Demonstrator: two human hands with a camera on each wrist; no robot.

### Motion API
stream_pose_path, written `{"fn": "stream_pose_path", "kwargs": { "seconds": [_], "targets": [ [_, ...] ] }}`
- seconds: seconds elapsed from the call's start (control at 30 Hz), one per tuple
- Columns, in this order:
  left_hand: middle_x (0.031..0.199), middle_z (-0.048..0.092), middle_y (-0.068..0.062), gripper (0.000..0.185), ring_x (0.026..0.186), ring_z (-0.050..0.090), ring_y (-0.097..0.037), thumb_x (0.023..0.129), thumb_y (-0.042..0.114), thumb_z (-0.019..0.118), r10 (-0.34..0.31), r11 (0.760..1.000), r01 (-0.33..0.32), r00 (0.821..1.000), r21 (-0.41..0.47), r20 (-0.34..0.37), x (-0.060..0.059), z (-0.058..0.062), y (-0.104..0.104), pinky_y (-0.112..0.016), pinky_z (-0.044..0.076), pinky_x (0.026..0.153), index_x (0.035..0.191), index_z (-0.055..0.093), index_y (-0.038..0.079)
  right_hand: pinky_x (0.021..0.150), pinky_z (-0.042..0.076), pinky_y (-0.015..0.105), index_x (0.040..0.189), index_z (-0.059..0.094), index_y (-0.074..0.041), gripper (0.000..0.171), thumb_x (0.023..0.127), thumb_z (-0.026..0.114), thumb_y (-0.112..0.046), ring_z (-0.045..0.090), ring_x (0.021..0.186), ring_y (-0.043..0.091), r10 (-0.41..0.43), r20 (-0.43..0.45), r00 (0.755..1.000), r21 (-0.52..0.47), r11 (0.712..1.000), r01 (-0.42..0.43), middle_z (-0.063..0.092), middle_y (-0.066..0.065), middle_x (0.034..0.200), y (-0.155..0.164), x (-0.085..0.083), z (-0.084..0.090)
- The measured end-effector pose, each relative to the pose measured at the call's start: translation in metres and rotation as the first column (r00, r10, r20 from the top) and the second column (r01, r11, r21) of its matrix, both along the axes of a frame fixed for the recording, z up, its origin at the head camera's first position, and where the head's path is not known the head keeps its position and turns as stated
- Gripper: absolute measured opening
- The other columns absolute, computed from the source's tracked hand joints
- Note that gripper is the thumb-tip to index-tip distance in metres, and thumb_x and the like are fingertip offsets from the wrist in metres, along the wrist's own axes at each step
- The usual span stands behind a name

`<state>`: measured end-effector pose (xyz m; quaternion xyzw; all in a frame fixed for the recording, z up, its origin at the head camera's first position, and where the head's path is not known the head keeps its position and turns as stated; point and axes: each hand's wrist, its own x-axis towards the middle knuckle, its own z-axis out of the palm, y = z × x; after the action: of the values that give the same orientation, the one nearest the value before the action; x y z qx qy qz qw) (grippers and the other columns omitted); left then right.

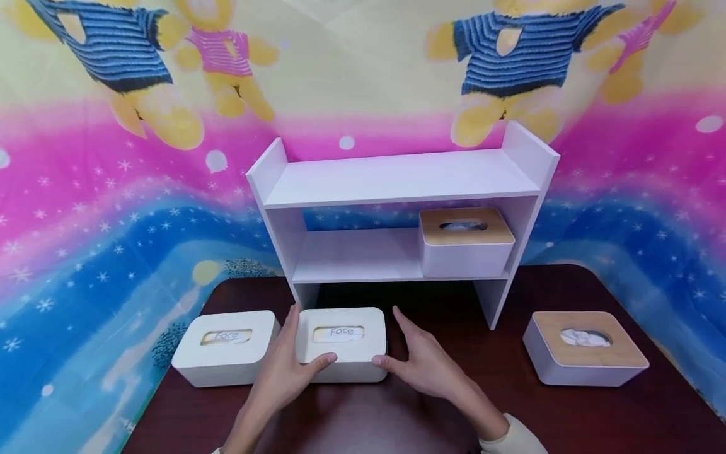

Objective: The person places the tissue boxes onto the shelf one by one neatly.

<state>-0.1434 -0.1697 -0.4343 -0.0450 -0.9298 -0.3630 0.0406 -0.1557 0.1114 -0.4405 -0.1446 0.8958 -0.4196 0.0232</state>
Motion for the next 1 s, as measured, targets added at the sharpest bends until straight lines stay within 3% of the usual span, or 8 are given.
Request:
{"fn": "stream_pose_path", "kwargs": {
  "seconds": [0.23,0.63,0.73,0.87,1.0],
  "targets": [
    [0.18,0.012,-0.022,0.13,0.164,0.02,-0.043,0.087,0.059,0.085,-0.003,0.999,-0.002,0.994,0.041,0.109,0.007,-0.006,-0.015,-0.067,0.032,0.127,0.172,0.006,0.002,0.124,0.04,0.062,0.17,0.022,0.002,0.112,0.093,0.084,-0.05,0.041,0.157,0.042,0.036,0.042,0.998,-0.026,0.999,-0.035,0.034,0.025,0.172,-0.008,0.006,-0.012],
    [0.178,0.011,-0.029,0.129,0.162,0.023,-0.047,0.089,0.055,0.085,-0.008,0.997,-0.005,0.985,0.072,0.174,0.015,-0.024,-0.026,-0.065,0.037,0.124,0.171,0.005,-0.004,0.124,0.038,0.06,0.166,0.02,0.011,0.105,0.099,0.079,-0.043,0.04,0.156,0.043,0.086,-0.016,0.996,-0.033,0.996,-0.086,0.031,0.032,0.17,-0.017,0.009,-0.027],
    [0.175,0.019,-0.032,0.123,0.158,0.033,-0.049,0.092,0.053,0.083,-0.016,0.996,0.005,0.992,0.086,0.129,0.015,-0.03,-0.027,-0.063,0.044,0.118,0.17,0.009,-0.005,0.123,0.039,0.06,0.165,0.021,0.012,0.101,0.1,0.077,-0.04,0.042,0.155,0.044,0.083,-0.033,0.996,-0.03,0.996,-0.084,0.033,0.033,0.169,-0.018,0.01,-0.027],
    [0.167,0.034,-0.037,0.109,0.144,0.051,-0.051,0.097,0.049,0.078,-0.031,0.996,0.03,0.999,0.08,0.012,0.012,-0.042,-0.03,-0.054,0.057,0.106,0.168,0.018,-0.008,0.122,0.041,0.06,0.164,0.024,0.015,0.095,0.102,0.075,-0.036,0.045,0.153,0.044,0.077,-0.044,0.996,-0.026,0.997,-0.078,0.036,0.034,0.167,-0.017,0.012,-0.027],
    [0.16,0.044,-0.039,0.095,0.137,0.058,-0.051,0.101,0.041,0.076,-0.037,0.993,0.041,0.999,0.114,-0.036,0.011,-0.047,-0.03,-0.051,0.061,0.1,0.165,0.028,-0.009,0.12,0.043,0.059,0.163,0.024,0.015,0.093,0.103,0.074,-0.034,0.047,0.151,0.044,0.075,-0.058,0.995,-0.023,0.997,-0.077,0.038,0.035,0.165,-0.017,0.012,-0.028]
  ]
}}
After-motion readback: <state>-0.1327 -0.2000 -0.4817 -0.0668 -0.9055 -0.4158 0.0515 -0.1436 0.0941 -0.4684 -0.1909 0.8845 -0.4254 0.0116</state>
